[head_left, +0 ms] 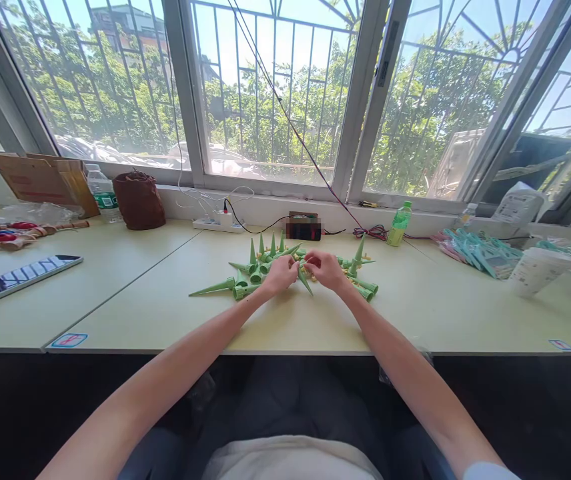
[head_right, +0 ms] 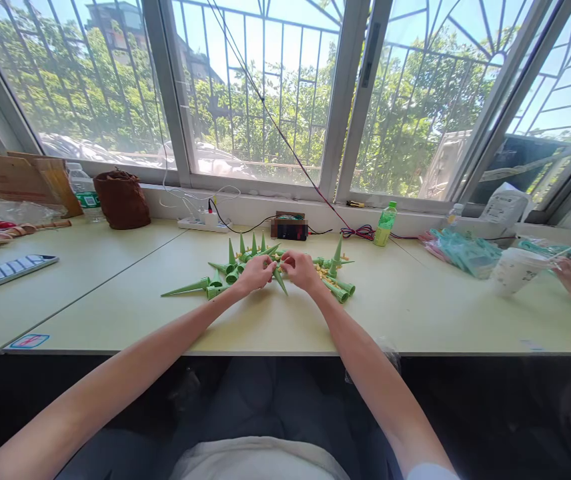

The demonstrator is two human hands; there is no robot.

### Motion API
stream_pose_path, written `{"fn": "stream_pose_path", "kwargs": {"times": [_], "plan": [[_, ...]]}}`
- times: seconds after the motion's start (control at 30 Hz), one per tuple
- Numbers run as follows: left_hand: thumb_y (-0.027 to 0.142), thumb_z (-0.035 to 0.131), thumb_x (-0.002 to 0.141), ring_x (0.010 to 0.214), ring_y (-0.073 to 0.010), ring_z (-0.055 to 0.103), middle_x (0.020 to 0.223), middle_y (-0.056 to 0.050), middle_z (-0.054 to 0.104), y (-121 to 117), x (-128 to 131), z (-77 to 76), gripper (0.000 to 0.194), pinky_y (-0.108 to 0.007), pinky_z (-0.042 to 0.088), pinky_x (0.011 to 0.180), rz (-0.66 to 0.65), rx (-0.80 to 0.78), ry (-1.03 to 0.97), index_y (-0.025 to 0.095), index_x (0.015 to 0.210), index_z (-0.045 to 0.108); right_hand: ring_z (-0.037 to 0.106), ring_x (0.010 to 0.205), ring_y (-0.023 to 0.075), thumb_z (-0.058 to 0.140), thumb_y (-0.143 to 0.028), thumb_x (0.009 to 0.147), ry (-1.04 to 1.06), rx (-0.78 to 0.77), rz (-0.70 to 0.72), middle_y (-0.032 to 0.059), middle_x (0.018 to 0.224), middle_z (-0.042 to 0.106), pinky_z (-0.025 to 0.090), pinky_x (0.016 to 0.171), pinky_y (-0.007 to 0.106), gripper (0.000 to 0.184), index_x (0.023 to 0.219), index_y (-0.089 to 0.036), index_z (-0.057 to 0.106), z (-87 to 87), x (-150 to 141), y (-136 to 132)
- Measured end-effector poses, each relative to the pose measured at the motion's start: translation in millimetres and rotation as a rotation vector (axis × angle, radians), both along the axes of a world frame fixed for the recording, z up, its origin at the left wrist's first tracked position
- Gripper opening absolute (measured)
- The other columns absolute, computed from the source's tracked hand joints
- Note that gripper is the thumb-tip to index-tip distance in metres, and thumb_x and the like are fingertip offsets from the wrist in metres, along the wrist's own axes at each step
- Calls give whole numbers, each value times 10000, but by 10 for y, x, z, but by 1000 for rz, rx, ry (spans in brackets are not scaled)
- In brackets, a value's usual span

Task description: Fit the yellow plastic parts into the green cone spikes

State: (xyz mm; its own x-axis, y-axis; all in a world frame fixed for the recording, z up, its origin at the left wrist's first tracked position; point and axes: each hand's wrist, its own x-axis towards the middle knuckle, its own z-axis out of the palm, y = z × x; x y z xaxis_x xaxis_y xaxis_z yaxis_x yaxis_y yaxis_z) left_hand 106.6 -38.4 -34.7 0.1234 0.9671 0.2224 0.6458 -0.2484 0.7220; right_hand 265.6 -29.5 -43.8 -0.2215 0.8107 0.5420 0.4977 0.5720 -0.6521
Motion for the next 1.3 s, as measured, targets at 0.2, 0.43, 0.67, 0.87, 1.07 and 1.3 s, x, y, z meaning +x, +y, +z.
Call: {"fn": "stream_pose_path", "kwargs": {"times": [0.2, 0.43, 0.67, 0.87, 1.07, 1.3], "plan": [[274, 495, 892, 551, -138, 580, 650, -44, 659, 15, -2, -16, 199, -246, 439, 581, 10, 119, 104, 158, 787, 618, 570, 565, 131, 614, -264, 798, -71, 15, -80, 11, 643, 682, 425, 613, 242, 91, 789, -184, 656, 29, 2, -29], [308, 496, 908, 426, -107, 496, 568, -15, 611, -1, -4, -11, 210, -245, 406, 493, -23, -11, -1, 152, 816, 602, 542, 546, 126, 605, -285, 807, -97, 41, -111, 9, 608, 662, 391, 578, 234, 135, 750, -180, 669, 42, -1, -45], [372, 522, 911, 369, -93, 454, 546, -4, 585, 6, -7, -39, 244, -240, 369, 429, -48, -93, -84, 148, 843, 592, 506, 544, 116, 598, -291, 803, -106, 48, -115, 2, 602, 639, 366, 572, 230, 148, 743, -173, 665, 54, -6, -63], [316, 508, 900, 443, -109, 515, 571, -15, 606, 12, -4, -25, 215, -240, 409, 492, -35, 23, 19, 156, 792, 602, 467, 525, 110, 571, -314, 820, -132, 71, -132, -15, 568, 596, 349, 571, 235, 183, 752, -172, 663, 39, 6, -44], [289, 507, 885, 549, -140, 571, 594, -25, 621, 17, -3, -8, 223, -248, 433, 569, -33, 98, 77, 168, 728, 611, 487, 517, 114, 558, -307, 826, -129, 76, -126, -17, 558, 598, 375, 594, 241, 175, 761, -181, 660, 33, 13, -38], [272, 491, 895, 600, -153, 589, 626, -41, 637, 3, -16, 13, 234, -258, 444, 611, -5, 92, 106, 172, 708, 590, 627, 690, 142, 605, -203, 739, -5, 12, -6, 7, 755, 693, 488, 688, 254, 87, 818, -190, 642, 6, 15, -1]]}}
